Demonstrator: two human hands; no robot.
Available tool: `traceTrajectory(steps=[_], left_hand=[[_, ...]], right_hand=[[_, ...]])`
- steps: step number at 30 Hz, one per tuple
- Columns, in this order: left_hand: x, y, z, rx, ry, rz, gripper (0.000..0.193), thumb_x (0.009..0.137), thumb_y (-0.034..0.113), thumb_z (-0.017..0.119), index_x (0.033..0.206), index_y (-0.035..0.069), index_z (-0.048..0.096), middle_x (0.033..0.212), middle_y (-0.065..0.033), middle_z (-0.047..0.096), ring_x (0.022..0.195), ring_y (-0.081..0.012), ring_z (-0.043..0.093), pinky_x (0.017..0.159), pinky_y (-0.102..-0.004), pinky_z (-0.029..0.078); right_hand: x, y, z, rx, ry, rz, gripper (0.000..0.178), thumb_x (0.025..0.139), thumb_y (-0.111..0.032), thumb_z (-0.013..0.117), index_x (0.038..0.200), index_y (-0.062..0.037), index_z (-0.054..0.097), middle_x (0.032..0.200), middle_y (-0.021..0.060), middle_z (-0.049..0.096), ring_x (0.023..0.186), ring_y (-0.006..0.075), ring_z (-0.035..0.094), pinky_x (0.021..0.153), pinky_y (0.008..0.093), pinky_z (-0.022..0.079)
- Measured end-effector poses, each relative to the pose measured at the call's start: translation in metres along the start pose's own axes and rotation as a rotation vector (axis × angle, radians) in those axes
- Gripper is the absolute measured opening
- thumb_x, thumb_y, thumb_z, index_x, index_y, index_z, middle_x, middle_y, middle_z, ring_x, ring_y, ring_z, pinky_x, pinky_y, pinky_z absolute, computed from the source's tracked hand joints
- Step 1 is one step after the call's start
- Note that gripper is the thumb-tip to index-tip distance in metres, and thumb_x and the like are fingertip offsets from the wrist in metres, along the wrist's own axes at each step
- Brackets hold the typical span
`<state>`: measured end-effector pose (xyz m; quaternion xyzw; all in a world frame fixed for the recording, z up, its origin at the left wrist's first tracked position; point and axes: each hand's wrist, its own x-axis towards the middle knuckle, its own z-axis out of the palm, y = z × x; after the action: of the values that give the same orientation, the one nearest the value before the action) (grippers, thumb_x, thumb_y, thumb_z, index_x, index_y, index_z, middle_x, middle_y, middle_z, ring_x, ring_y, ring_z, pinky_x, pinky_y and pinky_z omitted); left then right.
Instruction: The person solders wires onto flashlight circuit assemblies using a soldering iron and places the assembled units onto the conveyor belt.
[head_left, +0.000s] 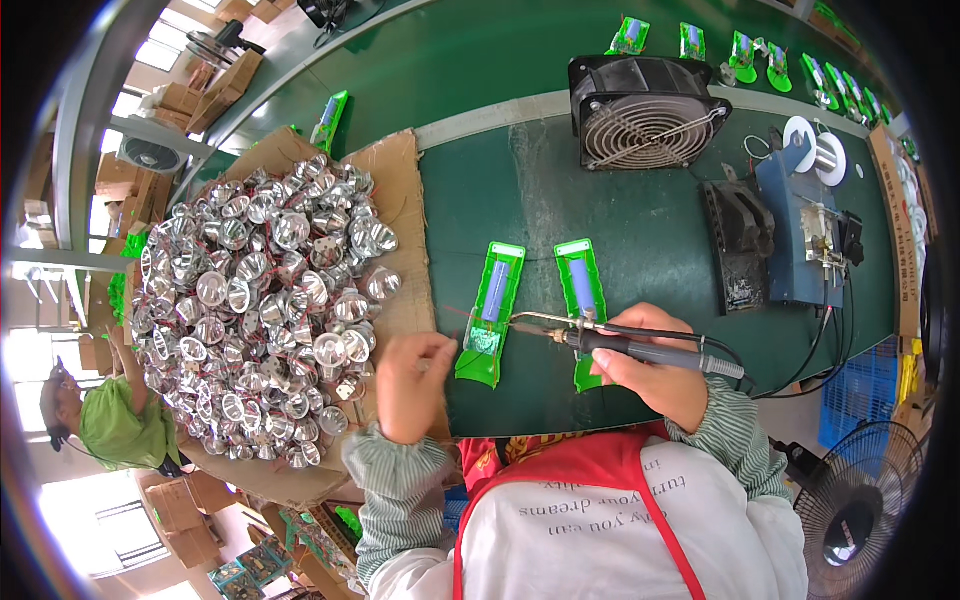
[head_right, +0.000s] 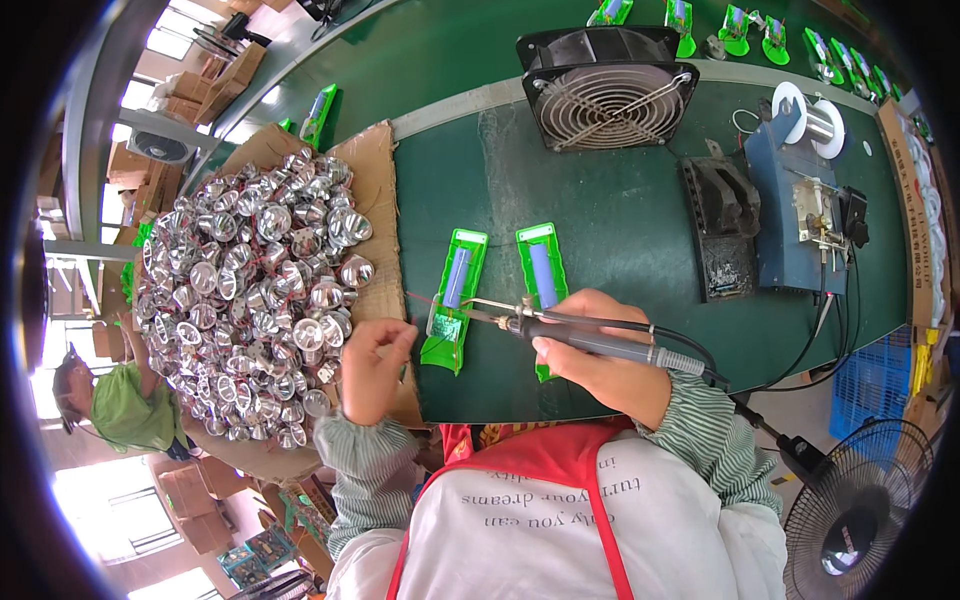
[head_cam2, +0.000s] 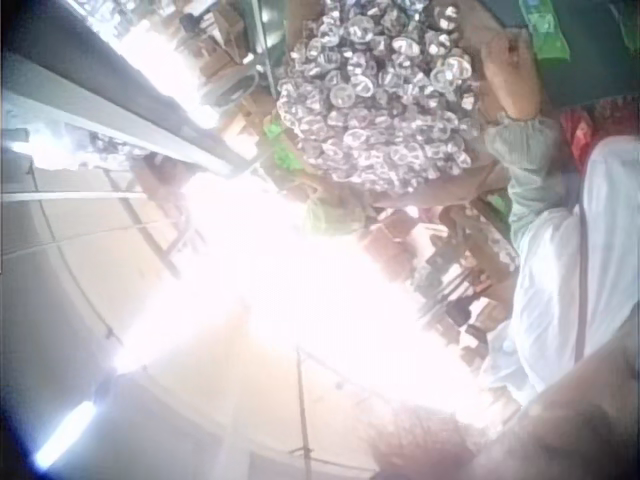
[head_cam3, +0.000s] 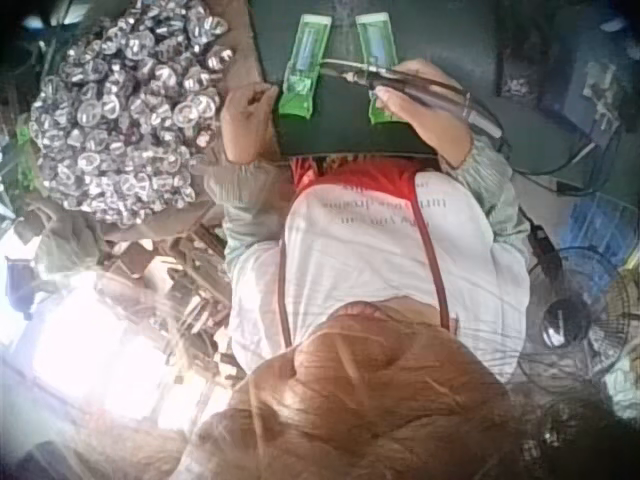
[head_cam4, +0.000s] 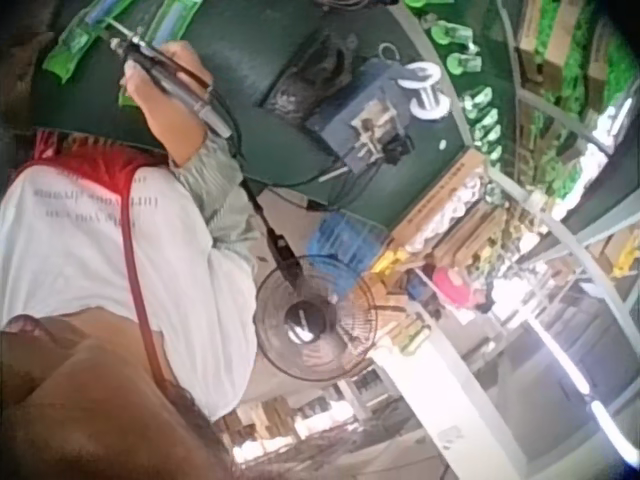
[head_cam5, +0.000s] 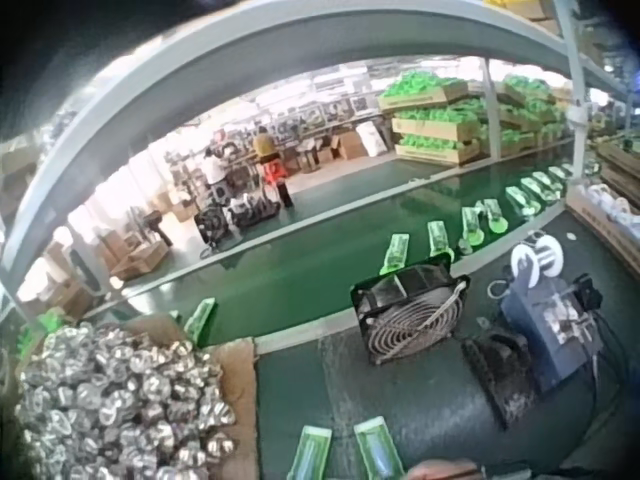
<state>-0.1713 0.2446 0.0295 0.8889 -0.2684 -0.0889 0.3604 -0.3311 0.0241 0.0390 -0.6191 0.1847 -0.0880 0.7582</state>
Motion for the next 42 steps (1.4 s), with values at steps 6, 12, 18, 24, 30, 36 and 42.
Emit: traceTrajectory(steps=[6,12,18,24,30,36,42], left_hand=[[-0.013,0.004,0.022,0.068,0.033,-0.040,0.009,0.075,0.010,0.064,0.077,0.002,0.061,0.069,-0.0102,0.058,0.069,-0.0250,0.054,0.062,-0.0351,0.042],[-0.018,-0.006,0.026,-0.041,0.016,-0.111,0.008,0.075,0.008,0.063,0.077,0.002,0.058,0.068,-0.0099,0.058,0.066,-0.0257,0.055,0.059,-0.0358,0.043],[-0.018,0.002,0.023,-0.029,-0.015,-0.134,0.009,0.076,0.008,0.062,0.077,0.001,0.058,0.069,-0.0115,0.058,0.063,-0.0259,0.057,0.057,-0.0352,0.044],[-0.018,0.003,0.022,-0.037,-0.015,-0.116,0.009,0.076,0.008,0.063,0.076,0.001,0.058,0.068,-0.0115,0.058,0.063,-0.0258,0.057,0.057,-0.0351,0.044],[-0.018,-0.001,0.023,-0.006,-0.033,-0.106,0.010,0.078,0.007,0.062,0.081,-0.002,0.058,0.068,-0.0093,0.059,0.061,-0.0148,0.054,0.058,-0.0277,0.043],[-0.016,0.005,0.023,-0.025,-0.013,-0.113,0.009,0.075,0.007,0.063,0.075,0.001,0.057,0.066,-0.0109,0.058,0.061,-0.0257,0.056,0.053,-0.0345,0.042],[-0.017,0.003,0.024,-0.013,-0.004,-0.092,0.009,0.075,0.007,0.063,0.075,0.001,0.057,0.066,-0.0109,0.058,0.061,-0.0256,0.056,0.053,-0.0344,0.042]], right_hand=[[0.008,0.013,0.012,0.051,-0.093,0.049,0.016,0.078,-0.005,0.062,0.091,0.0018,0.055,0.077,0.0085,0.063,0.067,0.0115,0.061,0.058,0.0247,0.050],[0.015,0.019,0.022,0.053,-0.117,0.086,0.016,0.079,-0.006,0.062,0.090,0.0022,0.054,0.077,0.0081,0.063,0.067,0.0108,0.061,0.059,0.0244,0.050],[0.020,0.020,0.024,0.000,-0.159,0.102,0.016,0.080,-0.002,0.060,0.094,0.0024,0.052,0.077,0.0101,0.062,0.067,0.0122,0.060,0.058,0.0259,0.049],[0.021,0.021,0.028,0.040,-0.121,0.107,0.015,0.079,-0.007,0.062,0.089,0.0012,0.055,0.074,0.0070,0.063,0.065,0.0101,0.060,0.058,0.0237,0.049],[0.024,0.021,0.028,-0.003,-0.129,0.129,0.014,0.078,-0.006,0.062,0.087,0.0012,0.055,0.074,0.0069,0.063,0.065,0.0103,0.060,0.057,0.0236,0.049],[0.022,0.021,0.027,0.031,-0.113,0.103,0.015,0.078,-0.005,0.063,0.089,0.0013,0.054,0.075,0.0074,0.062,0.067,0.0111,0.061,0.057,0.0239,0.050],[0.017,0.018,0.022,0.078,-0.082,0.106,0.017,0.079,-0.004,0.063,0.092,0.0019,0.054,0.078,0.0081,0.063,0.068,0.0114,0.061,0.058,0.0244,0.050]])
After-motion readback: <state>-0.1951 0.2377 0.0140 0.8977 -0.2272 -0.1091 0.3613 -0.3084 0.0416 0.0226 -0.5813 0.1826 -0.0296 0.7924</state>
